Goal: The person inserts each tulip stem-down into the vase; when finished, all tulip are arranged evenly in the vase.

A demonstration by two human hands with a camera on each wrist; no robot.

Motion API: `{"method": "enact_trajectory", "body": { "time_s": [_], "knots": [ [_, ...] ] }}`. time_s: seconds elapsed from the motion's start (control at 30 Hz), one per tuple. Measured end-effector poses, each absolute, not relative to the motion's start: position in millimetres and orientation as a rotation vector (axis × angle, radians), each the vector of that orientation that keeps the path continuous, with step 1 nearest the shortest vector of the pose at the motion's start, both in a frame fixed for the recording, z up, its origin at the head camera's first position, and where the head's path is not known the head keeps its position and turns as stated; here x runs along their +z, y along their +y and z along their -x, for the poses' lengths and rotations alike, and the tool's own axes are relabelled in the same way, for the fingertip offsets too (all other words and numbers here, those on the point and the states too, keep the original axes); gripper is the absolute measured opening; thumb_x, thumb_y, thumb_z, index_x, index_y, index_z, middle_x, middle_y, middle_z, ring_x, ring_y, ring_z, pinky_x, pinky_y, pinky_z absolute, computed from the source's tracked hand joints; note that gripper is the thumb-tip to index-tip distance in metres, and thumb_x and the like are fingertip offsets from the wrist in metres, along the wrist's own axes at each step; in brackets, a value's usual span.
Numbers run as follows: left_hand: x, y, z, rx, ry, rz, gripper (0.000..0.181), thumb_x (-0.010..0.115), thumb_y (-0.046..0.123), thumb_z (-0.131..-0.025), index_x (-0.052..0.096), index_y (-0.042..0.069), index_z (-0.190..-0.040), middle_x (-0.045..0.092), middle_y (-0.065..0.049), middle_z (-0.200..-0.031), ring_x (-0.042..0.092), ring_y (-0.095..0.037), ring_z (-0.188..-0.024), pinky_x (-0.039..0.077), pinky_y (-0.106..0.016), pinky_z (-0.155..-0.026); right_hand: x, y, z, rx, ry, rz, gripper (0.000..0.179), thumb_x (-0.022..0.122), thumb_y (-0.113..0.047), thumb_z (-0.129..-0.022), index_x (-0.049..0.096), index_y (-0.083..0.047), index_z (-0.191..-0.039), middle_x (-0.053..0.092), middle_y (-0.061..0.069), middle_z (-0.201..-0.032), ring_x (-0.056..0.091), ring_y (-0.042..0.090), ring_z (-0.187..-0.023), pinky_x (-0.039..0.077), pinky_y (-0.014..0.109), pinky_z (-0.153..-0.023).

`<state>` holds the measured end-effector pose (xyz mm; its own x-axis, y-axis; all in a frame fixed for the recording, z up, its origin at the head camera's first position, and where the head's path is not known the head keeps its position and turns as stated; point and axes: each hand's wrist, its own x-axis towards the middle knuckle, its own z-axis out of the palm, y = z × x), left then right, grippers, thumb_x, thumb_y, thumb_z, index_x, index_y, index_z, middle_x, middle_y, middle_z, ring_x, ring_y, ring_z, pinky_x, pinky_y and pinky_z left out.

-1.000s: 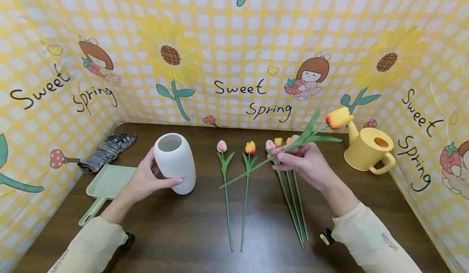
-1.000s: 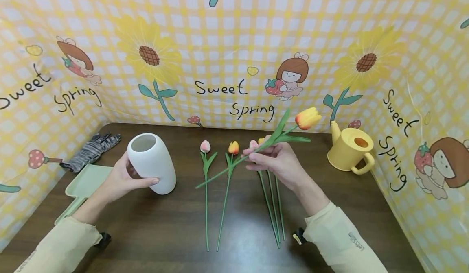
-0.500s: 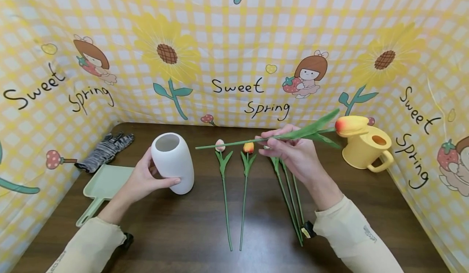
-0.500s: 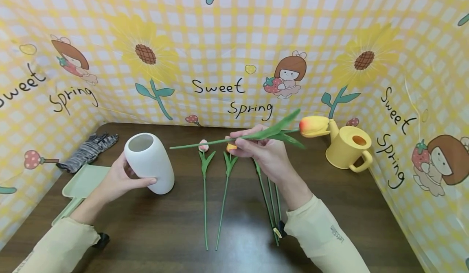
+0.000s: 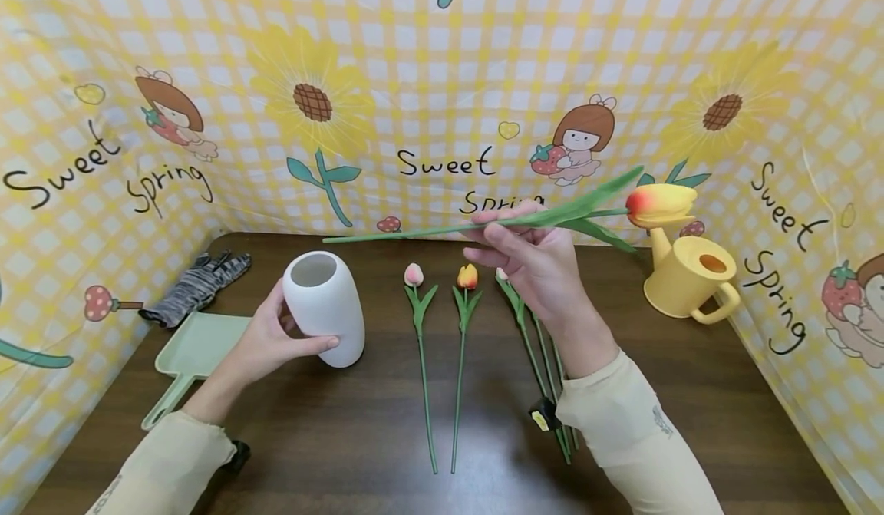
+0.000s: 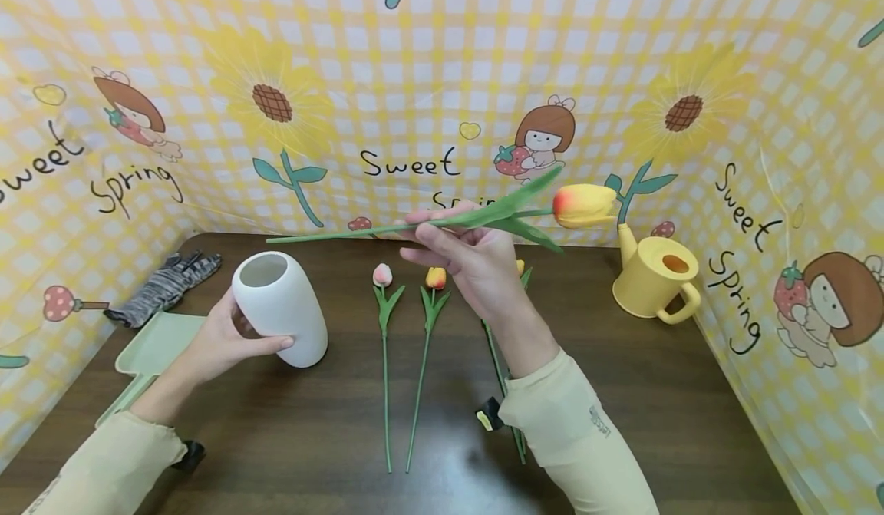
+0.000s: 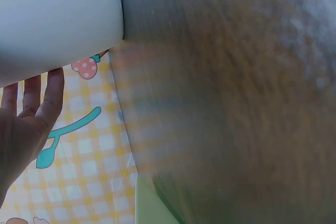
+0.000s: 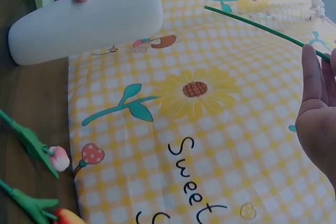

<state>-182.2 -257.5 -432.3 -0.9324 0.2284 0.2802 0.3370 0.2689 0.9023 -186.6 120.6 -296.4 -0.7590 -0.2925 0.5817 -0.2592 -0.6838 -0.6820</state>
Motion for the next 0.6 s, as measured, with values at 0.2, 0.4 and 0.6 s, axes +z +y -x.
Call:
{"method": "enact_trajectory", "body": {
  "time_s": [0.2,0.4,0.6],
  "knots": [
    [-433,-258,183,-1.771,-2.428,0.56,0.1,0.093,-0.002,-0.069,0.038,0.022,-0.149,0.056,-0.007,-0.133,0.065,-0.021,-0.111,0.056,-0.029,-0.087,-293,110,191,-2.604,1.297,1.069,0.015,0.078,-0.008,-0.088,0.073,-0.006,-0.102,0.074,0.013,-0.106,0.073,0.029,-0.099,0.059,0.044,-0.082],
    [-434,-258,181,-1.759,-2.428,0.553,0.102,0.092,-0.002,-0.069,0.037,0.023,-0.15,0.056,-0.007,-0.133,0.065,-0.022,-0.108,0.056,-0.029,-0.085,-296,105,192,-2.575,1.342,1.027,0.017,0.081,-0.009,-0.086,0.073,-0.006,-0.1,0.074,0.014,-0.106,0.073,0.03,-0.098,0.059,0.045,-0.082],
    [-433,-258,182,-1.749,-2.443,0.554,0.102,0.093,0.0,-0.069,0.037,0.024,-0.151,0.055,-0.006,-0.133,0.063,-0.025,-0.11,0.055,-0.028,-0.087,-300,99,195,-2.559,1.403,0.975,0.016,0.082,-0.008,-0.085,0.074,-0.007,-0.1,0.074,0.015,-0.105,0.074,0.027,-0.095,0.059,0.048,-0.08]
  ]
}}
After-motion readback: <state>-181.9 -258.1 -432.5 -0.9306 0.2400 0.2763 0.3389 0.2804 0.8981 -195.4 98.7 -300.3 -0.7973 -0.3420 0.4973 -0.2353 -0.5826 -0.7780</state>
